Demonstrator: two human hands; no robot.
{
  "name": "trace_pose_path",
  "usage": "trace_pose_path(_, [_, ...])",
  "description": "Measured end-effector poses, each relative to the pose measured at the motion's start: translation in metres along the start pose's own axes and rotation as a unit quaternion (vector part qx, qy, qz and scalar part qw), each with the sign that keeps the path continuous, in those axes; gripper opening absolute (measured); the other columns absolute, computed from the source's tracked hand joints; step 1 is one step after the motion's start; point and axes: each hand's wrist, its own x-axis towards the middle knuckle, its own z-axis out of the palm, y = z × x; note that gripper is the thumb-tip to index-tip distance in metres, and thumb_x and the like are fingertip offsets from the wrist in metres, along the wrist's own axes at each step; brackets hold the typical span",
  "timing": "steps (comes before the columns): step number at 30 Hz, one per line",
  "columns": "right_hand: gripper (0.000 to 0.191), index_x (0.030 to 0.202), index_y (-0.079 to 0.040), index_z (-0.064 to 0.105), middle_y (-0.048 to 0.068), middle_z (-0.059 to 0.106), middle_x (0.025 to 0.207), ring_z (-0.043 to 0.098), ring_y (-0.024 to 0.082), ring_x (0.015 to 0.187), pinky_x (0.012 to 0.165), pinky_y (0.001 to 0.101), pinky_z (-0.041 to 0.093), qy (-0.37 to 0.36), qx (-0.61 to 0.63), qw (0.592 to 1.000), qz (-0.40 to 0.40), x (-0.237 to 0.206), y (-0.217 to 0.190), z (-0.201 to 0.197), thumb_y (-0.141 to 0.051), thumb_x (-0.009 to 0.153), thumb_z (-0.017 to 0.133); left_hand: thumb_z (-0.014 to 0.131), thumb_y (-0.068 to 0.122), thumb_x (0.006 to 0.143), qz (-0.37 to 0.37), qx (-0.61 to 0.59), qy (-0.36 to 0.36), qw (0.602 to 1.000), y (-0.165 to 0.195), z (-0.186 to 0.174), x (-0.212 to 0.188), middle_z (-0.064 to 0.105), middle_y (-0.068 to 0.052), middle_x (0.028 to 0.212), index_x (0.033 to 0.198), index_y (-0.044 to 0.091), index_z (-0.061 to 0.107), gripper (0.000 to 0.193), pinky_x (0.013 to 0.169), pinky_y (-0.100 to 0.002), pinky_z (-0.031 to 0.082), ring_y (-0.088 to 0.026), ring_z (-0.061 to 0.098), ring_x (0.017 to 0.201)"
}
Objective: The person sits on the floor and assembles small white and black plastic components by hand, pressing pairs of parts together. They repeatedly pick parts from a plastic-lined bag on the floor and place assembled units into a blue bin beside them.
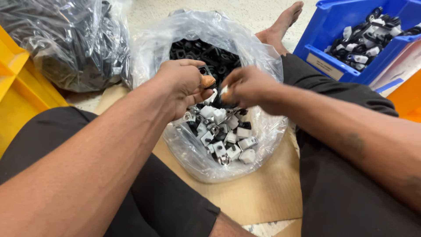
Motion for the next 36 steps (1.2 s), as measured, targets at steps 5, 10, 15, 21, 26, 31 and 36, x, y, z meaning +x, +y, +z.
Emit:
trace_pose_path(5, [0.028, 0.12, 0.001, 0.058, 0.008, 0.063, 0.099, 0.068, 0.02, 0.088, 0.082, 0.0379, 0.061, 0.06, 0.178, 0.982, 0.01, -0.03, -0.023, -0.033, -0.011, 0.095, 0.063, 0.069, 0.007, 0.094, -0.018, 0.089, 0.007, 0.996, -0.001, -0.002, -0.01, 0.066, -0.009, 0.094, 0.115, 0.005, 0.071, 0.021, 0.053, -0.024, 0.05, -0.014, 0.055, 0.07])
trace_pose_path(10, [0.033, 0.124, -0.001, 0.065, 0.01, 0.067, 0.103, 0.07, 0.017, 0.094, 0.086, 0.0325, 0.061, 0.014, 0.129, 0.986, -0.109, -0.063, -0.024, -0.049, -0.007, 0.092, 0.067, 0.059, 0.011, 0.097, -0.035, 0.103, -0.066, 0.992, 0.01, 0.004, -0.024, 0.066, -0.008, 0.097, 0.109, 0.008, 0.075, 0.021, 0.065, -0.027, 0.06, -0.016, 0.062, 0.077])
trace_pose_path(15, [0.041, 0.125, -0.004, 0.069, 0.007, 0.071, 0.107, 0.069, 0.013, 0.095, 0.083, 0.0288, 0.06, 0.07, -0.006, 0.976, -0.206, -0.064, -0.015, -0.038, -0.007, 0.086, 0.076, 0.058, 0.005, 0.095, -0.016, 0.06, -0.119, 0.991, 0.011, 0.016, -0.026, 0.067, -0.013, 0.097, 0.106, -0.003, 0.073, 0.021, 0.084, -0.034, 0.069, -0.02, 0.068, 0.084])
trace_pose_path(21, [0.031, 0.121, -0.005, 0.073, 0.01, 0.074, 0.095, 0.07, 0.016, 0.087, 0.078, 0.0284, 0.057, 0.102, -0.162, 0.943, -0.271, -0.065, -0.015, -0.037, -0.009, 0.091, 0.08, 0.062, 0.005, 0.094, -0.007, 0.011, -0.122, 0.992, 0.011, 0.018, -0.019, 0.067, -0.018, 0.101, 0.105, -0.011, 0.067, 0.02, 0.083, -0.031, 0.068, -0.022, 0.071, 0.087])
trace_pose_path(26, [0.031, 0.12, -0.002, 0.068, 0.008, 0.075, 0.104, 0.076, 0.013, 0.09, 0.077, 0.0264, 0.066, 0.088, 0.02, 0.975, -0.201, -0.065, -0.019, -0.031, -0.006, 0.089, 0.071, 0.07, 0.006, 0.089, 0.078, -0.069, -0.203, 0.974, 0.003, 0.017, -0.011, 0.069, -0.018, 0.106, 0.109, -0.008, 0.064, 0.026, 0.085, -0.023, 0.066, -0.02, 0.075, 0.091])
trace_pose_path(31, [0.028, 0.119, 0.002, 0.069, 0.009, 0.074, 0.106, 0.074, 0.015, 0.09, 0.079, 0.0298, 0.065, 0.096, 0.155, 0.968, -0.172, -0.066, -0.017, -0.031, -0.005, 0.093, 0.07, 0.062, 0.005, 0.093, 0.086, -0.057, -0.161, 0.981, -0.003, 0.025, -0.001, 0.069, -0.016, 0.11, 0.117, -0.007, 0.066, 0.026, 0.077, -0.021, 0.064, -0.015, 0.071, 0.086])
trace_pose_path(36, [0.025, 0.117, 0.004, 0.07, 0.012, 0.074, 0.106, 0.074, 0.017, 0.089, 0.08, 0.0314, 0.064, 0.097, 0.215, 0.962, -0.137, -0.069, -0.018, -0.034, 0.0, 0.094, 0.06, 0.067, -0.002, 0.09, 0.077, -0.088, -0.161, 0.98, 0.002, 0.031, 0.003, 0.072, -0.019, 0.105, 0.11, -0.012, 0.073, 0.023, 0.072, -0.022, 0.066, -0.018, 0.072, 0.08])
